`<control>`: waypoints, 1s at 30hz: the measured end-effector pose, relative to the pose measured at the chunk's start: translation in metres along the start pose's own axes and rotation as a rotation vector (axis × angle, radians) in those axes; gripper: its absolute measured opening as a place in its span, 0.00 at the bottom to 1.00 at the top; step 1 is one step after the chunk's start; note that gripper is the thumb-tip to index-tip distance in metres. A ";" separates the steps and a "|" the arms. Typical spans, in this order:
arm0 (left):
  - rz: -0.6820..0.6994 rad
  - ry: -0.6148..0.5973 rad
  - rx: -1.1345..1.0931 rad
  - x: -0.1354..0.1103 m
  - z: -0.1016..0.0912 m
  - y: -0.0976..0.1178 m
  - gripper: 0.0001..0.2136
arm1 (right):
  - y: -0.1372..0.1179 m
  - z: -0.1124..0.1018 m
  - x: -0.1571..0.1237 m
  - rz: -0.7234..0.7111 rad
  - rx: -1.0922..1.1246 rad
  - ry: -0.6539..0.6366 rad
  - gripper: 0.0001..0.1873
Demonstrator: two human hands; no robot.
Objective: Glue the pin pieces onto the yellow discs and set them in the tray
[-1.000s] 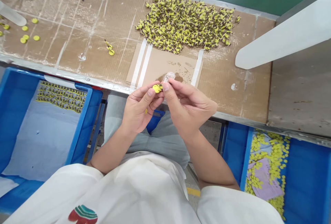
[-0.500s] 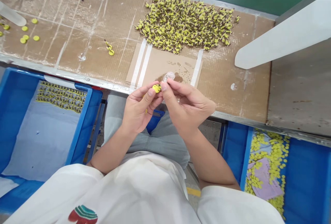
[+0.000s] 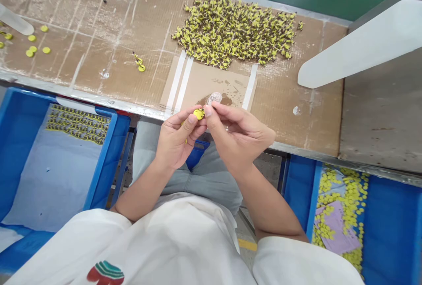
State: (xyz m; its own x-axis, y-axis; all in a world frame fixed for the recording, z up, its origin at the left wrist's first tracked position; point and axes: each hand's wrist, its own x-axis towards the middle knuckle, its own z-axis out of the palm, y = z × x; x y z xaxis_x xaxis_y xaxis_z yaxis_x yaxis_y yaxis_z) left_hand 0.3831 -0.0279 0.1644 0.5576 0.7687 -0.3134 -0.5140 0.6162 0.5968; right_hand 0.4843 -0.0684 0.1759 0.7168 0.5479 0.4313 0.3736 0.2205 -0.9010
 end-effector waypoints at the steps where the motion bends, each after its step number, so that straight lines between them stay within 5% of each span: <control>1: 0.002 -0.004 0.002 0.000 0.000 0.000 0.10 | 0.000 0.000 0.000 0.010 0.005 0.005 0.06; 12: -0.010 0.008 0.026 0.002 -0.001 -0.001 0.12 | 0.001 0.000 0.002 0.070 0.071 -0.003 0.07; 30: 0.020 0.017 0.019 0.001 0.002 -0.001 0.09 | 0.001 -0.003 -0.001 -0.028 -0.031 -0.043 0.08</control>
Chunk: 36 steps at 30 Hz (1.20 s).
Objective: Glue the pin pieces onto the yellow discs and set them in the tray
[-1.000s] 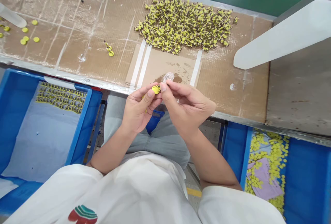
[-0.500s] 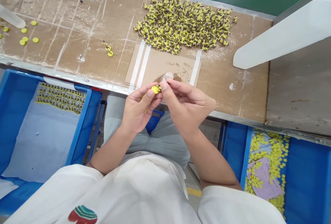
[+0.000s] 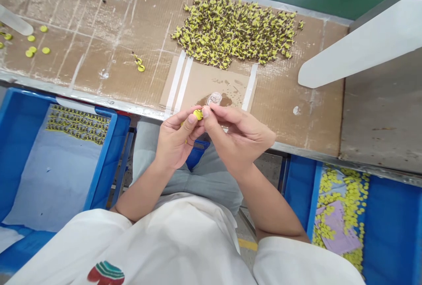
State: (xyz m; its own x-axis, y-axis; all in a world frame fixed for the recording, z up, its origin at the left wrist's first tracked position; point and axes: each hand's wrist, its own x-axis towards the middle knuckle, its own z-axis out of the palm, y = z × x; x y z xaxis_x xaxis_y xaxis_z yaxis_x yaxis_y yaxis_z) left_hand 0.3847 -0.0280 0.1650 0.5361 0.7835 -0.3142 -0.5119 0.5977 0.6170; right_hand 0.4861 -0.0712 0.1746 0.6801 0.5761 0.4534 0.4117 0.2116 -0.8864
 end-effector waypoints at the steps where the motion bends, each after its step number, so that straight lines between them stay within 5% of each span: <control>1: -0.001 0.006 0.002 0.000 0.000 0.000 0.10 | 0.000 0.000 0.000 -0.001 0.003 -0.005 0.09; 24: 0.012 0.027 0.047 -0.001 -0.001 0.001 0.12 | 0.000 -0.002 0.004 0.017 0.027 -0.066 0.08; 36: 0.141 0.075 0.122 -0.005 -0.001 0.001 0.13 | 0.000 -0.005 0.006 -0.021 -0.038 -0.151 0.10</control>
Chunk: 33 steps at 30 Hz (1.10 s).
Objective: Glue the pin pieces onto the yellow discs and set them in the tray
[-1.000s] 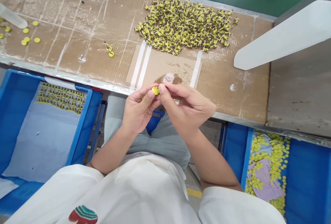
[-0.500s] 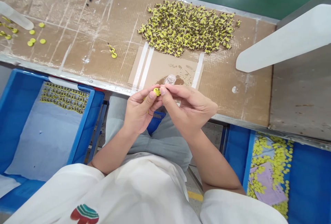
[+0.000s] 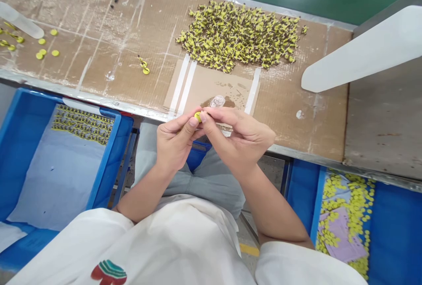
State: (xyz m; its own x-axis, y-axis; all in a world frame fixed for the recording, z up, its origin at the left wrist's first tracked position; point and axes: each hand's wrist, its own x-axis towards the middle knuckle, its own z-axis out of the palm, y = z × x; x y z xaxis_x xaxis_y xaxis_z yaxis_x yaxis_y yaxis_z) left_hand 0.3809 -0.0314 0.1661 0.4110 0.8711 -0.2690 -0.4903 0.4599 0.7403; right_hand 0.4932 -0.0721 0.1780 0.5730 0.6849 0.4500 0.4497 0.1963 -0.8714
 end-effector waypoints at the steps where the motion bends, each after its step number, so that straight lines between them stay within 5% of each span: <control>1: 0.011 -0.002 0.007 -0.001 0.000 0.001 0.13 | 0.001 0.000 0.001 -0.017 -0.004 -0.001 0.10; 11: 0.055 -0.010 0.030 -0.008 0.004 0.007 0.13 | 0.000 0.004 0.003 -0.090 0.017 0.033 0.12; 21: 0.063 0.092 0.025 -0.006 -0.006 0.018 0.14 | -0.017 0.017 0.004 0.130 0.121 -0.019 0.08; 33: 0.251 0.155 0.077 -0.012 -0.010 0.026 0.11 | -0.025 0.030 0.005 0.134 0.208 -0.078 0.10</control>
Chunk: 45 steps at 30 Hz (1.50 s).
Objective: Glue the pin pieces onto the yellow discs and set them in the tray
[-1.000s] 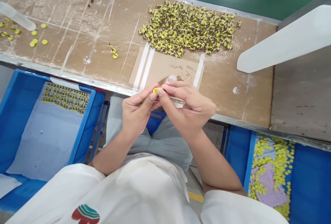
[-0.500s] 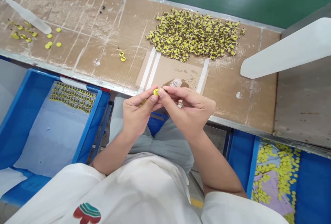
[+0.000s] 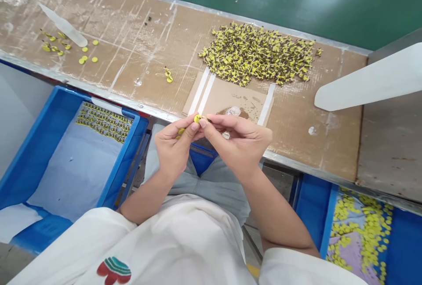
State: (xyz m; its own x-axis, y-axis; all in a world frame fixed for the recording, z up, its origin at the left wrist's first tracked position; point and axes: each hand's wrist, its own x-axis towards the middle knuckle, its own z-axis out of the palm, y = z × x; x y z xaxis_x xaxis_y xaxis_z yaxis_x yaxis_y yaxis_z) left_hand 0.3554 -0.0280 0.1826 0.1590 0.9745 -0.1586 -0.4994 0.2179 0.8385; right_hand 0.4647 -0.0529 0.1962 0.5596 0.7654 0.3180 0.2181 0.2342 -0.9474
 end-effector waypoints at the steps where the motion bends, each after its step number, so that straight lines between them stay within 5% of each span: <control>1: 0.017 -0.004 0.014 -0.001 0.000 0.001 0.11 | 0.001 0.000 -0.001 0.001 -0.008 0.003 0.10; 14: -0.048 -0.104 0.143 0.009 -0.021 0.006 0.13 | 0.004 0.012 -0.004 0.098 -0.002 0.044 0.07; 20: -0.049 -0.007 0.186 0.016 -0.036 0.006 0.16 | 0.007 0.030 -0.003 0.208 0.061 0.007 0.09; 29: 0.192 0.025 0.280 0.018 -0.054 0.009 0.11 | 0.009 0.045 -0.004 0.251 0.116 -0.074 0.11; 45: 0.329 0.089 0.267 0.014 -0.066 0.013 0.10 | 0.007 0.063 -0.008 0.263 0.192 -0.132 0.11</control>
State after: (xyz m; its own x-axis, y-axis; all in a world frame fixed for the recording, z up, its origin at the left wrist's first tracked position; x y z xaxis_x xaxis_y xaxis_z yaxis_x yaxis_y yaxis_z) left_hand 0.2952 -0.0080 0.1570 -0.0514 0.9931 0.1055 -0.2713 -0.1156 0.9555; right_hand 0.4111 -0.0202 0.1850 0.4660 0.8823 0.0665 -0.0815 0.1177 -0.9897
